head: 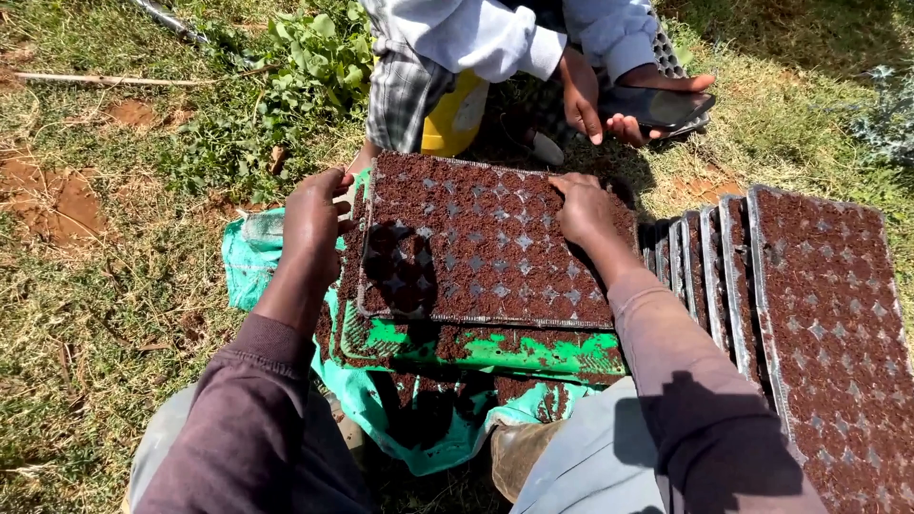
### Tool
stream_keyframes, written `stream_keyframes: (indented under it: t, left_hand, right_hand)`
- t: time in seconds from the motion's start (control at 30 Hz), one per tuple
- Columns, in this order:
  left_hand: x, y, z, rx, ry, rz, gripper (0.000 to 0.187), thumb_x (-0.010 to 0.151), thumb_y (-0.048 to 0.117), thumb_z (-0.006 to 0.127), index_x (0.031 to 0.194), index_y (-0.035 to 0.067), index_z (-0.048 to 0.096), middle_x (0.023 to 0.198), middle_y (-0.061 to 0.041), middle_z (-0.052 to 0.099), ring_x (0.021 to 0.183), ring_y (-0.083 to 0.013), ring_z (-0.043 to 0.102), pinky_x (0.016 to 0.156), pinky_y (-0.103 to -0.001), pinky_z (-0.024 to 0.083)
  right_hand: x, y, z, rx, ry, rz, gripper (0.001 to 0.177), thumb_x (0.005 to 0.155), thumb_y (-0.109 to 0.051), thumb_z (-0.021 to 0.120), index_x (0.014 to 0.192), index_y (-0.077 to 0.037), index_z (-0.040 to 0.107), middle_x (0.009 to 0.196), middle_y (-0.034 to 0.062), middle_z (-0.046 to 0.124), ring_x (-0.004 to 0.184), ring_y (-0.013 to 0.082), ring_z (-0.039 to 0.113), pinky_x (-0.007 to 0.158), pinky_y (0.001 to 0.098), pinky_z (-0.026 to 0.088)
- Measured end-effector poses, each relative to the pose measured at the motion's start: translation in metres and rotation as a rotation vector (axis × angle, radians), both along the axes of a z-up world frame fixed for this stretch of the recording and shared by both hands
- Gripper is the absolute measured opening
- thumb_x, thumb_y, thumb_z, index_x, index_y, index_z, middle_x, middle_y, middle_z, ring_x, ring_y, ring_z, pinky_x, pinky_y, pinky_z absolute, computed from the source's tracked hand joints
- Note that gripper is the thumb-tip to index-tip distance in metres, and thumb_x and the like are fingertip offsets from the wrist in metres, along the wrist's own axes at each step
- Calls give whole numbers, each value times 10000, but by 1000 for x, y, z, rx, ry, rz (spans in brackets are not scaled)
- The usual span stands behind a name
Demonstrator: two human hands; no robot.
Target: Filling plastic seedling trays with soil substrate by hand and stacking them in a nursery.
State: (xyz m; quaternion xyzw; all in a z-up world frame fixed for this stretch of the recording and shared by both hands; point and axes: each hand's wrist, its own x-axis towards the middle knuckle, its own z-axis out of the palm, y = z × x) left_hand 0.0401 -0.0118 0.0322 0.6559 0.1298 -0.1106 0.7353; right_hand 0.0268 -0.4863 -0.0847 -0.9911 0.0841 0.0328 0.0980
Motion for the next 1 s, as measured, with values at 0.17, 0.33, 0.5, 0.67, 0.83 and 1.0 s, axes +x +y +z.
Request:
stream_keyframes:
  t: [0.17,0.33,0.5,0.67,0.83,1.0]
  left_hand:
    - [9,-5,-11,-9,-10,-3,340,1155,349,595,1327,73,693,1263,-107,584,1130,-258,572,931,-415,484]
    - [7,-4,1,-17,1,-13,352,1148,313,583,1350,39,671,1281,-109,555,1136,-249,551,935,-423,480]
    - [8,0,-8,-16,10,-22,352,1127,309,604,1352,51,687,1272,-105,560,1129,-248,558,924,-409,499]
    - [12,0,-5,6,14,12,391,1164,326,579,1418,42,663,1265,-88,589,1110,-233,570,920,-403,489]
    - [14,-2,-15,13,16,9,376,1168,333,579,1403,53,666,1257,-76,596,1102,-222,572,914,-402,500]
    - [16,-10,-16,-1,5,-21,296,1155,331,580,1294,102,708,1200,-52,588,1064,-210,576,881,-384,499]
  right_hand:
    - [-6,20,-13,-75,6,-59,756,980,166,666,1678,-124,677,1671,197,650,1675,396,447,1370,654,350]
    - [9,-11,0,154,-11,-59,769,972,206,647,1654,-147,695,1663,182,662,1669,421,482,1387,633,374]
    - [3,14,44,255,-100,21,629,1118,114,522,1727,-40,557,1629,309,560,1579,609,465,1310,764,453]
    - [6,21,33,179,-87,166,434,1146,-187,727,1561,-60,732,1499,317,675,1450,599,610,1263,712,494]
    - [-10,0,9,161,-60,103,245,1076,-145,842,1320,-161,863,1328,174,757,1354,428,723,1204,555,575]
    - [-40,-4,-13,91,10,57,140,923,-183,988,1051,-189,932,1099,138,847,1196,375,817,1095,503,642]
